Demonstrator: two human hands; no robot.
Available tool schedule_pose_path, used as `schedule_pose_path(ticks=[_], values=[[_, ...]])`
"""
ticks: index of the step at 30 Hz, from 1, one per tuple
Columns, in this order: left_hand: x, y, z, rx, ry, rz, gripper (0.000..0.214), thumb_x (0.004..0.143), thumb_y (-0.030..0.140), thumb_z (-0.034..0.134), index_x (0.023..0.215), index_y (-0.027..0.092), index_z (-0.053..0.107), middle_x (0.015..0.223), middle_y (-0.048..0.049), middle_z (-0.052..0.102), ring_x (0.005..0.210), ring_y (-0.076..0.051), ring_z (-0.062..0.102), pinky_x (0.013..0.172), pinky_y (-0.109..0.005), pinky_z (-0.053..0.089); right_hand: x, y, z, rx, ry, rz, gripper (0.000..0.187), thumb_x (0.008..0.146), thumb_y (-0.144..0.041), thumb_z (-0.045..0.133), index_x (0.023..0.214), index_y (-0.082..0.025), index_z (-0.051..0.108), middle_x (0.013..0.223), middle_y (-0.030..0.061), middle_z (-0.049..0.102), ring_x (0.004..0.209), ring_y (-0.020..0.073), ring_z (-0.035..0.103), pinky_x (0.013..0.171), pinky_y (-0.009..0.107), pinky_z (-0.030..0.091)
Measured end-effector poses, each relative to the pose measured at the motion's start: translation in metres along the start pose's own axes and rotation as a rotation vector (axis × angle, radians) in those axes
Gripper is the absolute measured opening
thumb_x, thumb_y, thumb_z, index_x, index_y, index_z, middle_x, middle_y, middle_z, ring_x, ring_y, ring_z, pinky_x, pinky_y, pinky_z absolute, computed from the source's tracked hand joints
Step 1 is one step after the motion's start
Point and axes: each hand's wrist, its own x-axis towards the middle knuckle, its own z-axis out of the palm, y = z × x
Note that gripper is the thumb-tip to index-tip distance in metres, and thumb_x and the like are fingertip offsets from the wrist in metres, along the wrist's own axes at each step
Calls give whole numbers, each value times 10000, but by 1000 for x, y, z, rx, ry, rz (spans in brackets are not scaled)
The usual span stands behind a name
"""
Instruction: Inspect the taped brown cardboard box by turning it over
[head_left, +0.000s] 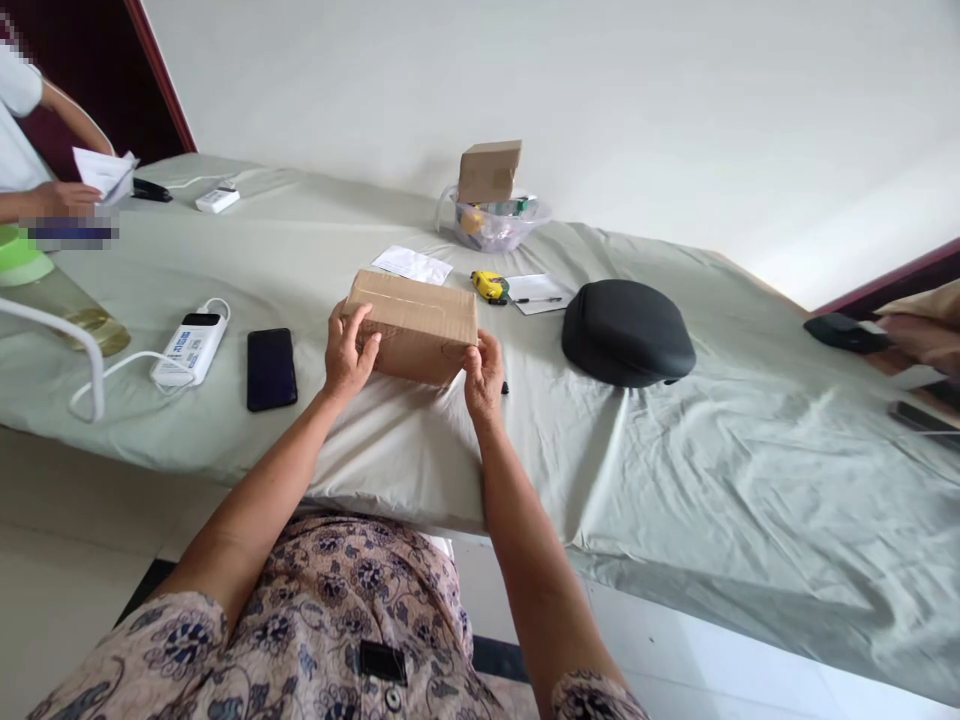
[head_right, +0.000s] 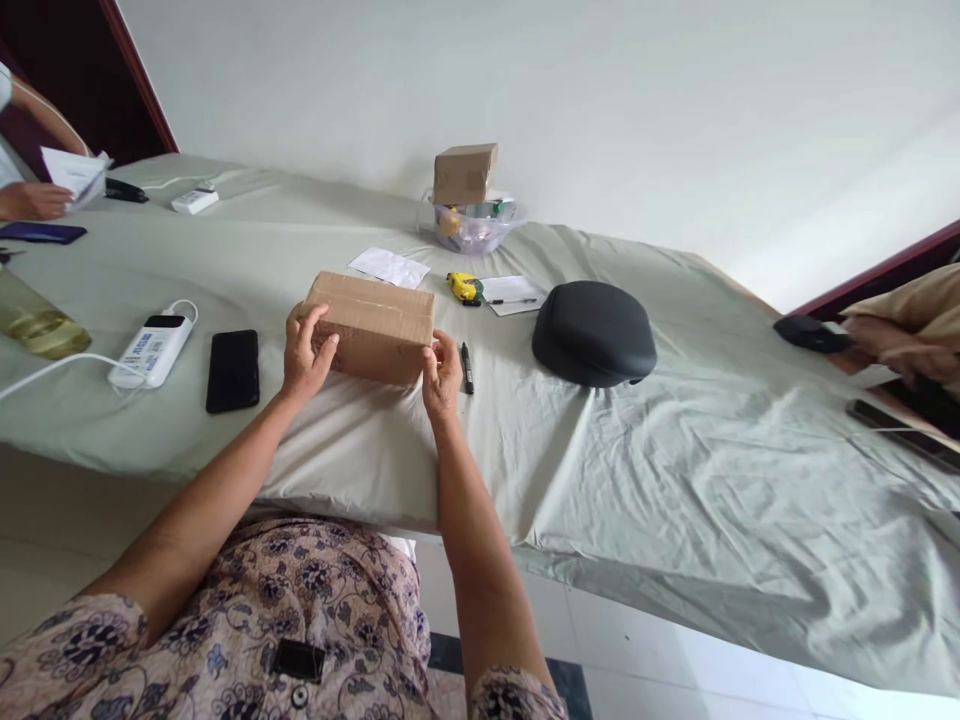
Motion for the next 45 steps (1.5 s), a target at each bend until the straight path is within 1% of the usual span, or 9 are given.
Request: schedule_pose_path(ticks=[7,14,18,22,26,30,37,41,45], values=[[1,0,-1,12,20,-10,595,975,673,408,1291,213,616,1397,-171,509,1304,-287,547,1126,-446,473,8,17,-8,-16,-104,35,609,862,-710,532,1215,-217,588,834,-1,597,730,160,572,701,293,512],[5,-7,-6,16,79,-17,577,970,675,429,1236,218,659,1339,-157,540,1233,-260,585,1078,-397,502,4,17,-16,-429,-384,100,411,821,-265,652,1229,-216,643,865,23,730,785,204,672,815,355,532],[6,-11,-12,-59,71,-55,563,957,684,459,1222,231,661,1322,-138,550,1244,-254,578,1061,-388,514,4,18,-14,-364,-326,86,400,822,-332,652,1204,-214,639,890,39,738,815,218,687,807,375,556],[7,-21,-11,-185,125,-137,562,917,713,516,1218,255,638,1293,-120,577,1230,-248,585,1023,-379,536,6,18,-14,32,-245,88,524,779,-597,688,1143,-241,566,1089,78,707,890,205,690,746,338,570],[8,-38,-5,-334,65,-236,597,912,752,476,1266,279,565,1213,-105,620,1100,-227,649,869,-352,581,5,13,-11,263,-207,79,546,741,-652,734,1038,-273,477,1094,45,657,800,151,643,742,315,566],[6,-48,0,-389,-13,-323,628,918,778,417,1300,289,516,1172,-105,633,1017,-206,668,777,-329,582,3,5,-6,205,-93,-30,552,784,-655,692,1130,-277,488,1130,64,613,777,155,611,696,309,563],[-3,-39,5,-142,-26,-289,745,885,799,446,1407,273,527,1506,-166,462,1486,-329,386,1233,-558,343,-9,-15,-10,-122,-14,-326,614,852,-707,593,1272,-265,533,1175,122,574,918,234,617,719,374,582],[-6,-21,4,-140,-55,-175,748,929,711,486,1547,318,338,1617,-162,331,1527,-324,322,1190,-544,411,-18,-23,-3,-184,-53,-424,573,829,-683,663,1208,-258,592,1111,123,561,901,260,610,711,423,595],[-4,-9,1,-291,-155,-113,846,892,762,492,1588,382,196,1676,-141,226,1536,-331,319,1024,-437,566,-21,-24,4,-292,-97,-389,513,851,-645,682,1177,-256,607,1142,132,561,1015,289,608,799,453,611]])
